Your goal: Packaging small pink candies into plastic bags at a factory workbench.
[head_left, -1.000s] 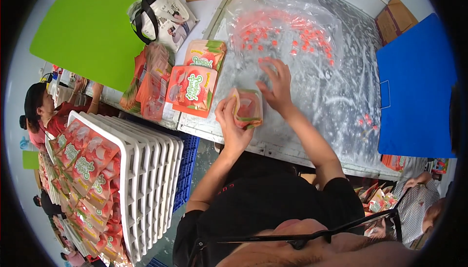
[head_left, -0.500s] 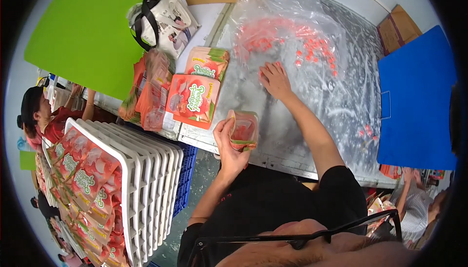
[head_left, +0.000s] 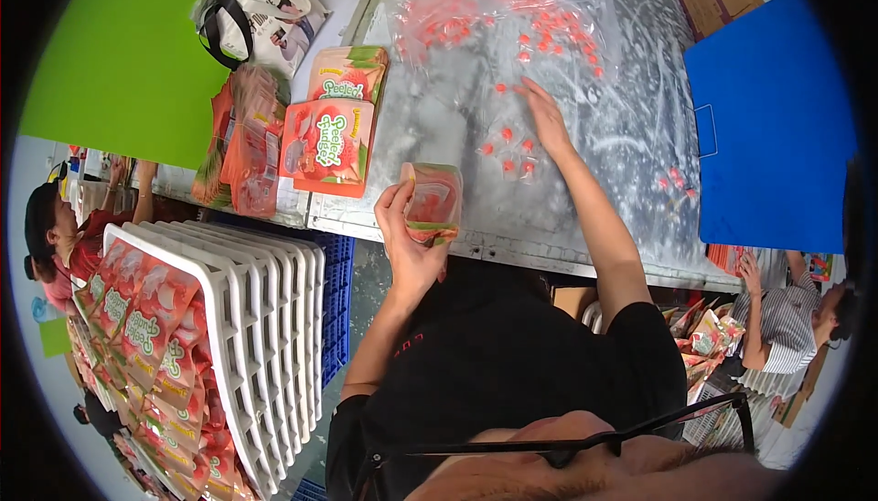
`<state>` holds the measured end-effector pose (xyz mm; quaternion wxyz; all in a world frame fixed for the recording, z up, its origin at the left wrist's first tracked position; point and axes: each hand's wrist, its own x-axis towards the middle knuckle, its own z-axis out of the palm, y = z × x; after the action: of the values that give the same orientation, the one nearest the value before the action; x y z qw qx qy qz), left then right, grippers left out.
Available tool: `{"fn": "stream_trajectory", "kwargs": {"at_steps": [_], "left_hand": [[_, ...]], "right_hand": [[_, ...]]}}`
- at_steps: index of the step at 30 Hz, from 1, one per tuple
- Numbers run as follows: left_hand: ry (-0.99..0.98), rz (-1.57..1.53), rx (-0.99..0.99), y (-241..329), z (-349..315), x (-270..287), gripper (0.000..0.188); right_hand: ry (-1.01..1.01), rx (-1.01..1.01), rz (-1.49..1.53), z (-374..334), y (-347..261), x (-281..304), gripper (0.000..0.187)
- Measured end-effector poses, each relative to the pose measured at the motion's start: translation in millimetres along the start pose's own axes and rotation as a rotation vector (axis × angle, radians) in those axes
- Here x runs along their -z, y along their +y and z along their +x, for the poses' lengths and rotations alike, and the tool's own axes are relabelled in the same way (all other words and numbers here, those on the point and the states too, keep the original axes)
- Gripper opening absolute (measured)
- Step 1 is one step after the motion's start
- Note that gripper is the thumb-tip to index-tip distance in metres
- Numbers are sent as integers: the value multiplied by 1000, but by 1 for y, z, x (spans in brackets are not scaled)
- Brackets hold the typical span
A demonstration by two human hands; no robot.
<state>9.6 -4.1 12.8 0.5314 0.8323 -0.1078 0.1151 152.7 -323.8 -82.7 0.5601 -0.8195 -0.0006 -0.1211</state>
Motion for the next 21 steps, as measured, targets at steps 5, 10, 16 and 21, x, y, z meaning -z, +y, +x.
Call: {"fn": "stream_trajectory", "kwargs": {"at_steps": [5, 10, 16, 21], "left_hand": [[-37, -3, -27, 5, -2, -2, 92], [57, 33, -6, -5, -11, 7, 89], [44, 14, -23, -5, -3, 4, 88], [60, 10, -30, -7, -4, 3, 88]], "right_hand": [[-266, 227, -590, 30, 38, -3, 38], [-319, 310, -568, -11, 11, -3, 35], [-274, 143, -295, -41, 15, 18, 38], [-266, 244, -588, -71, -37, -8, 48]]}}
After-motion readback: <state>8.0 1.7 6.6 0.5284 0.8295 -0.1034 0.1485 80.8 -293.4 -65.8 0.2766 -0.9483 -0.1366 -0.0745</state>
